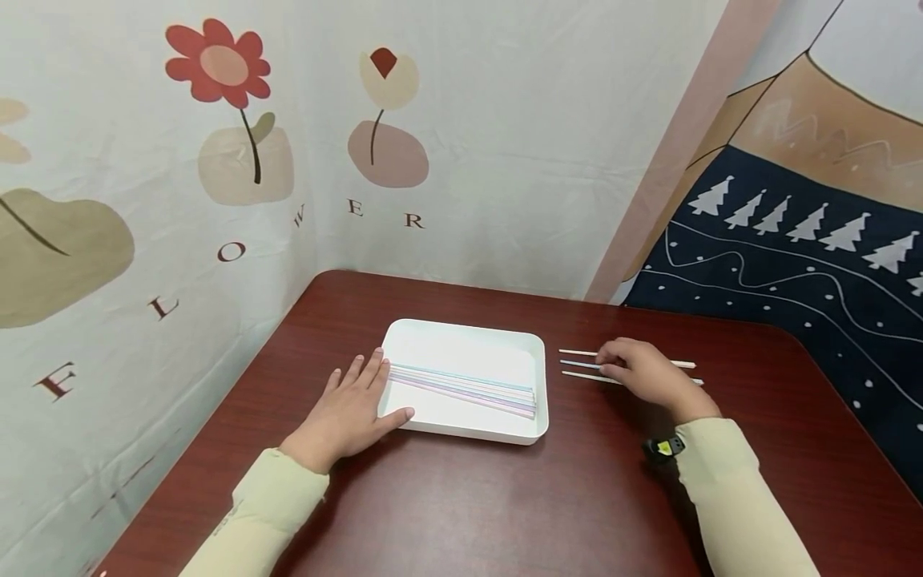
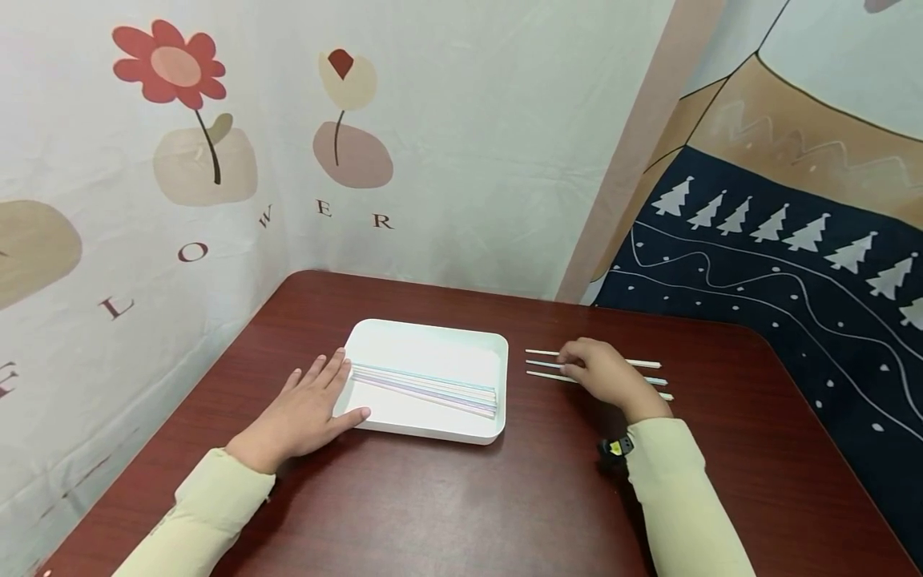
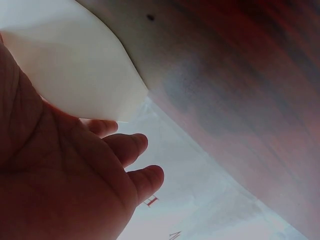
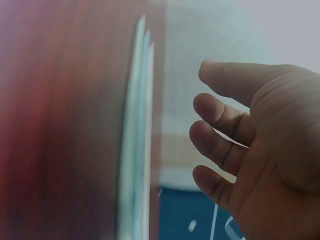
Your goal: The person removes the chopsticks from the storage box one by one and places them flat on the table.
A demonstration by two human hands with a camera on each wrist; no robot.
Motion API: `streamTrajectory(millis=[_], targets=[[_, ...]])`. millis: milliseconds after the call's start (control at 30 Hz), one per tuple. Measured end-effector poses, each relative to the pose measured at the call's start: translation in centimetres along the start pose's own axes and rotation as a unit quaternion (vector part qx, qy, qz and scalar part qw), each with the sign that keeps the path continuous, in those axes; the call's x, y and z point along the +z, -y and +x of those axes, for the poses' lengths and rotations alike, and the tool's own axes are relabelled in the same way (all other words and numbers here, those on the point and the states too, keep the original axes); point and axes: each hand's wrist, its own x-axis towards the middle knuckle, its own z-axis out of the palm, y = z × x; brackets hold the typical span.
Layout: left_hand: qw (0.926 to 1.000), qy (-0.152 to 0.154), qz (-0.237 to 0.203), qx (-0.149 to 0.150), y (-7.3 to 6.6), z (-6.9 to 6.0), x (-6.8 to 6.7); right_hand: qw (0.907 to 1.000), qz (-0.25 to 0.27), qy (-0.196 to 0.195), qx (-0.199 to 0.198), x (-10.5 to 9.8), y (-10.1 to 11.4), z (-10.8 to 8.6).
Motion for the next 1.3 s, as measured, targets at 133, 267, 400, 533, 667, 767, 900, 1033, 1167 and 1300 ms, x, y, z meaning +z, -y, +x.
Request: streamTrajectory(millis=[133, 267, 400, 533, 667, 767, 900, 1033, 1167, 1300], targets=[[1.0, 0.0, 0.001, 0.0, 0.0, 0.0, 0.0, 0.9997, 0.008, 0.001, -0.022, 0.3, 2.4, 1.9], [1.0, 0.001, 0.002, 0.002, -0.1, 0.1, 0.0, 0.9991, 0.023, 0.002, -0.034, 0.9, 4.6, 3.6], [1.0, 0.003, 0.0, 0.003, -0.2, 0.1, 0.1, 0.9984, 0.034, 0.004, -0.045, 1.4, 6.6, 5.1], [1.0, 0.004, 0.001, 0.003, -0.1, 0.1, 0.2, 0.9977, 0.038, 0.014, -0.055, 2.0, 8.4, 6.5], [1.0, 0.008, 0.0, 0.002, 0.0, 0.1, 0.3, 0.9965, 0.035, 0.028, -0.07, 2.8, 10.0, 8.0], [1.0, 0.007, 0.0, -0.002, 0.2, 0.1, 0.3, 0.9946, 0.039, 0.035, -0.089, 3.5, 11.1, 9.1], [1.0, 0.006, -0.003, -0.005, 0.3, 0.1, 0.3, 0.9904, 0.053, 0.045, -0.119, 4.3, 12.3, 10.5], [1.0, 0.006, -0.005, -0.005, 0.2, 0.1, 0.3, 0.988, 0.065, 0.063, -0.125, 5.2, 13.0, 11.6], [1.0, 0.004, -0.001, -0.006, 0.2, 0.1, 0.2, 0.9877, 0.063, 0.085, -0.115, 6.6, 13.2, 12.5], [1.0, 0.004, 0.002, -0.005, 0.1, 0.1, 0.0, 0.9856, 0.065, 0.117, -0.104, 8.1, 13.1, 13.1]])
